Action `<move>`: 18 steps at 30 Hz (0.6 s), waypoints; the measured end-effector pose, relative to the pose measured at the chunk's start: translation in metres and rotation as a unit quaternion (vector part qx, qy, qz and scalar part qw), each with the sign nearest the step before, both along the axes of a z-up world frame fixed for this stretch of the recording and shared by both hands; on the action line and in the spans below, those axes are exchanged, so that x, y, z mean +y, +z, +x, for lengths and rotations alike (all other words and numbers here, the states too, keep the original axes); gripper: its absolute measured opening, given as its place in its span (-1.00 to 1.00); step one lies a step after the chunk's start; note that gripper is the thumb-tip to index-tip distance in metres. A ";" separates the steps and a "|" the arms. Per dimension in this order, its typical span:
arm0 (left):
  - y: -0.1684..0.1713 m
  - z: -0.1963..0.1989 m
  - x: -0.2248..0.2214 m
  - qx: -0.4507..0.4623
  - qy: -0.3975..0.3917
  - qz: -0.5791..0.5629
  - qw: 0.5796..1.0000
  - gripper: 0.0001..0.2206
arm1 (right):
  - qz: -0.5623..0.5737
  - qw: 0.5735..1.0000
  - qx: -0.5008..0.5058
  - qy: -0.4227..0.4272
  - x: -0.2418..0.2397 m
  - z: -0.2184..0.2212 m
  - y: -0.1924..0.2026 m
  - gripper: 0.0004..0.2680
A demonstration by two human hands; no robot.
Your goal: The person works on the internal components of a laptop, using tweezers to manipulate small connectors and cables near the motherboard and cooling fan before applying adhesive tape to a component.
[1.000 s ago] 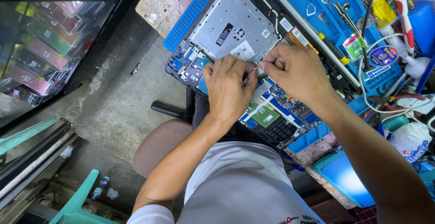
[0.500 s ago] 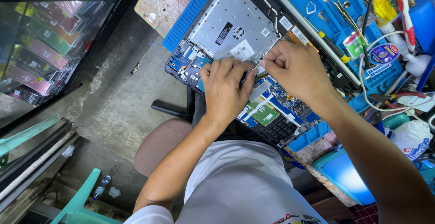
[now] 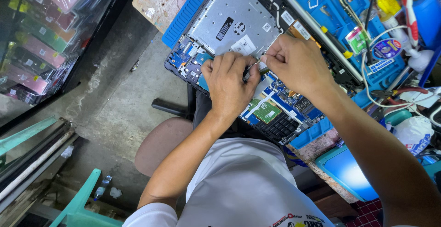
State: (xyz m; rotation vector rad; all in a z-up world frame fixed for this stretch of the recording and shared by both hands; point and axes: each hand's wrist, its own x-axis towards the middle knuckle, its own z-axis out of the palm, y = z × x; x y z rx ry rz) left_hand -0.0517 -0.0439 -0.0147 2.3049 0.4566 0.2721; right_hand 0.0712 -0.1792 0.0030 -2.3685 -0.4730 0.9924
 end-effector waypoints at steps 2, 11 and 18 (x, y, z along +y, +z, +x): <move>0.003 0.001 0.000 0.014 0.003 -0.007 1.000 -0.88 | 0.001 1.000 -0.002 0.008 -0.001 0.003 -0.001 -0.83; 0.002 -0.005 0.005 0.002 -0.010 -0.012 1.000 -0.90 | 0.015 0.999 0.024 -0.018 -0.002 0.003 -0.001 -0.81; 0.003 -0.017 0.005 -0.008 -0.017 0.004 1.000 -0.87 | -0.017 1.000 -0.012 0.021 0.003 0.003 0.002 -0.80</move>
